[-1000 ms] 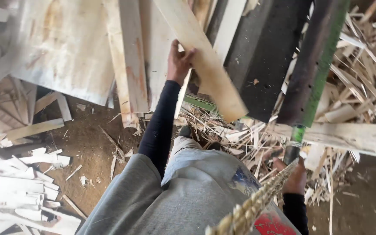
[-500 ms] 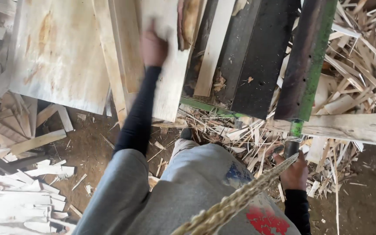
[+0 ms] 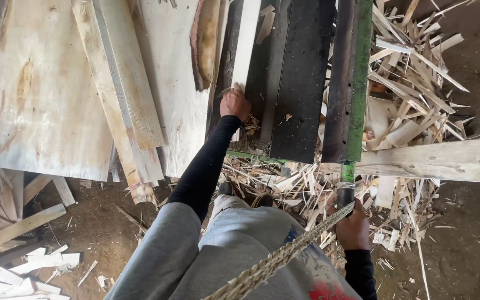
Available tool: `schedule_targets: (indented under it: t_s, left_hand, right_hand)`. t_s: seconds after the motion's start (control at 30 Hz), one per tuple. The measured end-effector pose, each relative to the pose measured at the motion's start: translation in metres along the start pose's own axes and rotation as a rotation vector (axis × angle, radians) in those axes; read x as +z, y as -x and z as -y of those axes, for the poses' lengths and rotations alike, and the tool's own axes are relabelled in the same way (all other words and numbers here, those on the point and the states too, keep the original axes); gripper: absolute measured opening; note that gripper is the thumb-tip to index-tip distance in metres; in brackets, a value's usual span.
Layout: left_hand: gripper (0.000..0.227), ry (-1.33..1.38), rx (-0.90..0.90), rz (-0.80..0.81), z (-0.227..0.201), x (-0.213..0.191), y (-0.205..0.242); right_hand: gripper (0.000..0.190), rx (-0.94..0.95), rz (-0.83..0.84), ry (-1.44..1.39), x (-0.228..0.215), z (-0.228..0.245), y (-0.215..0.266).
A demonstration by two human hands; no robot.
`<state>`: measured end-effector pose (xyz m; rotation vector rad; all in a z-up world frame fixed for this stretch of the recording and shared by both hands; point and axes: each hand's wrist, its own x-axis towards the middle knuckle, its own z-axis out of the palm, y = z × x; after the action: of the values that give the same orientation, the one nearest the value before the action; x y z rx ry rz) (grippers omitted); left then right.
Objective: Stripping bark from wooden planks using a large lever-operated blade.
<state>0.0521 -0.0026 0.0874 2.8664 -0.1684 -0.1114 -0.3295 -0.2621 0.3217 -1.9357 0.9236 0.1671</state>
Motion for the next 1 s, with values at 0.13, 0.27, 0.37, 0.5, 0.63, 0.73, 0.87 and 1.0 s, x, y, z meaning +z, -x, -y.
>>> schedule_targets:
  t_s: [0.13, 0.27, 0.37, 0.5, 0.63, 0.73, 0.87, 1.0]
  left_hand:
    - [0.050, 0.372, -0.095, -0.040, 0.005, -0.034, 0.003]
    - [0.046, 1.150, -0.217, -0.035, 0.017, -0.061, 0.019]
    - [0.049, 1.512, -0.277, 0.034, 0.015, -0.090, 0.051]
    - [0.056, 1.603, -0.222, 0.046, 0.010, -0.107, 0.077]
    - [0.053, 1.612, -0.171, 0.082, 0.019, -0.097, 0.094]
    - [0.048, 1.568, -0.177, 0.047, 0.038, -0.079, 0.103]
    - [0.044, 1.025, -0.062, -0.160, 0.065, -0.100, 0.122]
    - [0.039, 0.578, -0.138, -0.160, 0.083, -0.179, 0.171]
  right_hand:
    - [0.043, 0.015, 0.002, 0.028, -0.003, 0.006, 0.000]
    - [0.046, 0.012, 0.010, 0.021, -0.003, 0.010, 0.000]
    - [0.050, 0.019, 0.017, 0.030, -0.004, 0.006, 0.001]
    - [0.060, -0.030, 0.122, -0.241, -0.009, -0.030, -0.012]
    - [0.076, -0.070, 0.157, -0.395, -0.014, -0.071, -0.017]
    - [0.087, -0.146, 0.284, -0.900, 0.000, -0.091, -0.016]
    - [0.076, 0.154, 0.520, -0.901, 0.063, -0.088, -0.035]
    - [0.070, -0.129, 0.584, -0.245, 0.102, -0.006, -0.011]
